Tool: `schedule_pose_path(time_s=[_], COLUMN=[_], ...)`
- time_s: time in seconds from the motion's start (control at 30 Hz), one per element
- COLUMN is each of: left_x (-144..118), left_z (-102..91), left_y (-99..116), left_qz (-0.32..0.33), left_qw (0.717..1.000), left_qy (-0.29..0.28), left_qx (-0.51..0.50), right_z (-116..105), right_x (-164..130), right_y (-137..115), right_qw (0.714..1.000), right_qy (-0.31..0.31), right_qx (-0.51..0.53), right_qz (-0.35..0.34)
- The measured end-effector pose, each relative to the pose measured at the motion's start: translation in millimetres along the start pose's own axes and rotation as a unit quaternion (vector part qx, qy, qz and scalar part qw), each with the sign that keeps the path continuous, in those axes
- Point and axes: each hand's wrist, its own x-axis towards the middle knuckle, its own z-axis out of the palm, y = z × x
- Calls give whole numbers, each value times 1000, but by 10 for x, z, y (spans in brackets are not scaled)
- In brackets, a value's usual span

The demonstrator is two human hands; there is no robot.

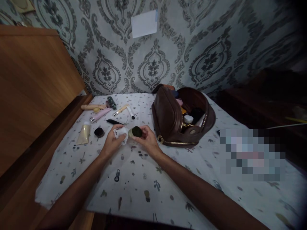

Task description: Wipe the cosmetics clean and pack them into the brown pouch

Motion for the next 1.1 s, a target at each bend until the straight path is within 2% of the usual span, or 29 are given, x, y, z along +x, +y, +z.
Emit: schedule_pose_path(time_s=[0.07, 0.1, 0.17, 0.23, 0.3, 0.4, 0.5, 0.63, 0.77, 0.83, 0.97, 1.1], left_x=[-4, -10, -27, -43, -46, -31, -29, -91, -150, -146, -121, -141], left_z=[3, 10, 32, 51, 53, 33, 39, 124, 165, 138, 73, 84], left_y=[-3, -6, -15, -29, -44, -60, -90, -183, -237, -221, -153, -120], left_qz=[39, 61, 127, 207, 263, 278, 283, 302, 313, 335, 396, 427], left_qw=[998, 996, 986, 965, 944, 936, 932, 916, 903, 897, 867, 835], left_qy=[32, 30, -5, -40, -49, -40, -42, -67, -99, -93, -71, -61], left_qx=[30, 51, 106, 157, 191, 211, 222, 255, 277, 272, 296, 340], right_z=[-4, -9, -18, -23, -18, 1, 12, -2, -17, -13, 3, -2], right_x=[2, 4, 12, 16, 11, -12, -31, -11, 32, 41, 27, -11], right_y=[23, 34, 48, 42, 23, -10, -22, -6, 16, 19, 17, 24], right_qw=[1000, 1000, 1000, 1000, 999, 995, 990, 991, 993, 995, 998, 998], right_qy=[-13, -17, -15, -20, -40, -71, -70, -14, 61, 74, 55, 21], right_qx=[1, -2, -8, -4, 15, 53, 88, 104, 84, 57, -1, -58], right_qz=[16, 21, 20, 17, 24, 54, 83, 84, 48, 27, 14, -12])
